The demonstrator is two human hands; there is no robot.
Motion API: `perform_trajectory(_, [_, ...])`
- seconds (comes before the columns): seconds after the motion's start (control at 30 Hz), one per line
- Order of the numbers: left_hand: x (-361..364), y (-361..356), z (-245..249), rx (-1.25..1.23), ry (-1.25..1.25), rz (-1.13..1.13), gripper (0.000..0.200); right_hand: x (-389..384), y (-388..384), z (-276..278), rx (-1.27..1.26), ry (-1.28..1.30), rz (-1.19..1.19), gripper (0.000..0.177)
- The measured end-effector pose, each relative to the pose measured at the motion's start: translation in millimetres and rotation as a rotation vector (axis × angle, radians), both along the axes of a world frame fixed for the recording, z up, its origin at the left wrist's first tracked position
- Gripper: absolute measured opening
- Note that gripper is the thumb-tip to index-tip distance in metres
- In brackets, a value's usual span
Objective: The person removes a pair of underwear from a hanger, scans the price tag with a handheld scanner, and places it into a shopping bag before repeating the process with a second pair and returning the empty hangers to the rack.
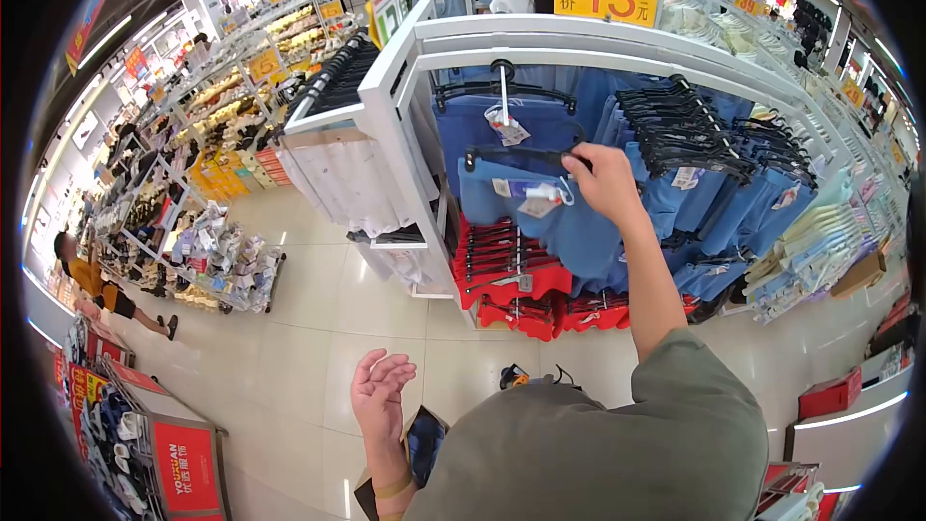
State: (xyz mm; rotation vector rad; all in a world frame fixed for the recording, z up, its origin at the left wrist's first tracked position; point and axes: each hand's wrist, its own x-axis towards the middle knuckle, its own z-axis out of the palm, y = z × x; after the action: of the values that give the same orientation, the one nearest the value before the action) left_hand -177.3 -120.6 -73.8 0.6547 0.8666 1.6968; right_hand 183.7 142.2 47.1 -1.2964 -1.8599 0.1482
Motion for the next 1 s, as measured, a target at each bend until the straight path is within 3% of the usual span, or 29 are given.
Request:
perform_trajectory(0.1, [14,21,-2,-0.001,0.021,0.002,0.066,-6,50,5,0.041,-0.022,-0.012,0.020])
perform_trajectory(0.2, [32,42,-5,0.023,-0.014,-0.053,0.073,-13,94,4,0.115,-0.028,0.008,0.020])
perform_trajectory(0.4, [60,78,3,0.030,0.045,-0.053,0.068,-26,146,3,0.108,-0.015,0.076,0.021])
perform_trajectory(0.67, [64,106,10,-0.015,0.178,-0.045,0.025,-38,171,-22,0.013,-0.041,0.179,0.021])
perform_trajectory(0.83, [68,121,17,-0.016,0.193,-0.037,0.033,-44,183,-32,0.053,-0.223,0.181,0.020])
perform_trajectory(1.0, [62,127,18,-0.019,0.192,-0.033,0.035,-32,175,-9,0.156,0.002,0.120,0.019])
